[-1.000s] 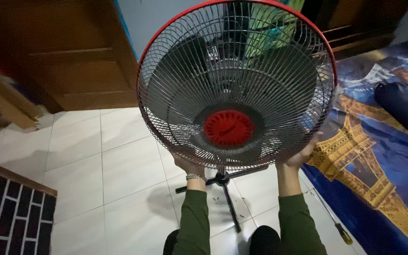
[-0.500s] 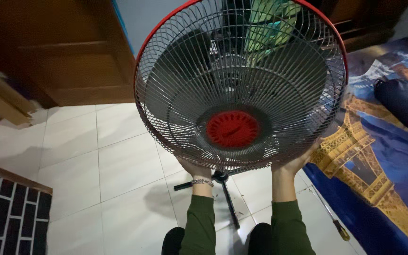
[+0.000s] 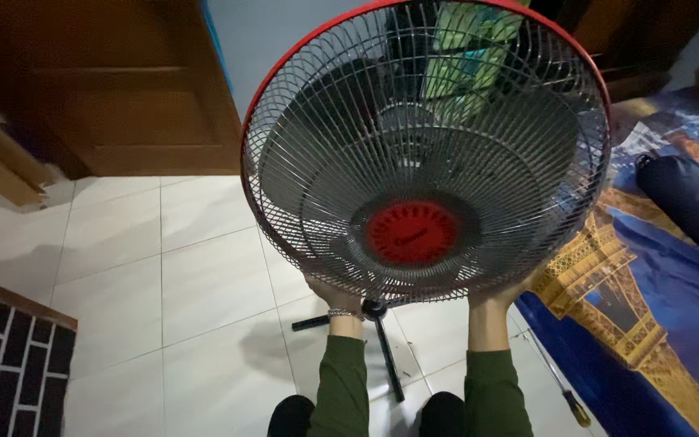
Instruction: The person assembles a standing electric fan by attaching the fan blades to the motor hub, then fitting the front grille and securing it with a red ring and a screw. The person uses a screwdriver to tighten the screw and positions the fan upright.
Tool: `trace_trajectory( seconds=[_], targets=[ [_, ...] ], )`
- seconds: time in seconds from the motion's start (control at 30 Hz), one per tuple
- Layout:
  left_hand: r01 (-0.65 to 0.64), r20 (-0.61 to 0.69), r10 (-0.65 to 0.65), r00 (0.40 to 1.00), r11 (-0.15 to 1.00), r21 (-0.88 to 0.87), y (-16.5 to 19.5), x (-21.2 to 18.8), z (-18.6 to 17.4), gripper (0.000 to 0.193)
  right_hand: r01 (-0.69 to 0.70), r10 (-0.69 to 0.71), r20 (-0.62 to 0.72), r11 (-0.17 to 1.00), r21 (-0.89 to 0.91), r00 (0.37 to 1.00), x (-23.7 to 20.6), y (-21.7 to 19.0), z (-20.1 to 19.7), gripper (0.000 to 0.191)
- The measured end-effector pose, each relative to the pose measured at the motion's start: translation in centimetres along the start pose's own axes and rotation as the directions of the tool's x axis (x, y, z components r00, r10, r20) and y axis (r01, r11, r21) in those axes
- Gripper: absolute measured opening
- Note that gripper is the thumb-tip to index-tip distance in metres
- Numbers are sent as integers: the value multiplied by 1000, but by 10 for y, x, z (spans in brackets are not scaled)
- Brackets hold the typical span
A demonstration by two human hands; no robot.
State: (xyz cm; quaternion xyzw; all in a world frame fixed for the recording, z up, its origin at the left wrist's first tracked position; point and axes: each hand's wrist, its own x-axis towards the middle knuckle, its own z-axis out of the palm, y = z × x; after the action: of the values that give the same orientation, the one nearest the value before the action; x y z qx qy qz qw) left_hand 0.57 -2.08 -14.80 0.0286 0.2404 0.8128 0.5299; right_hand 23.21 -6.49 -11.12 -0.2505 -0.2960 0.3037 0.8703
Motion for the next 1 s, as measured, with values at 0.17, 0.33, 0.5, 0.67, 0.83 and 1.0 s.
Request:
trace_trajectory(
  seconds=[0.17,0.33,0.5,0.67,0.83,1.0],
  targets=[
    [-40,-105,56,993,989,142,-1,2,-3,35,5,-6,16,997,78,1000,-5,0,2,76],
    [-62,-141,106,984,957,284,3,2,0,38,28,-34,51,993,115,998,-5,0,-4,73],
    [3,-176,-11,984,999,-48,2,-1,3,43,58,-59,10,997,41,998,-1,-2,-9,67],
    [-130,-139,173,975,954,270,5,-3,-4,54,-12,8,25,988,153,1000,-8,-1,-3,72],
    [-27,-207,53,977,991,127,3,3,-11,63,32,-31,-15,996,82,999,-10,5,-10,73],
    [-112,37,108,993,985,128,-10,10,-31,53,39,-33,-62,995,88,998,-8,9,-26,63]
  ],
)
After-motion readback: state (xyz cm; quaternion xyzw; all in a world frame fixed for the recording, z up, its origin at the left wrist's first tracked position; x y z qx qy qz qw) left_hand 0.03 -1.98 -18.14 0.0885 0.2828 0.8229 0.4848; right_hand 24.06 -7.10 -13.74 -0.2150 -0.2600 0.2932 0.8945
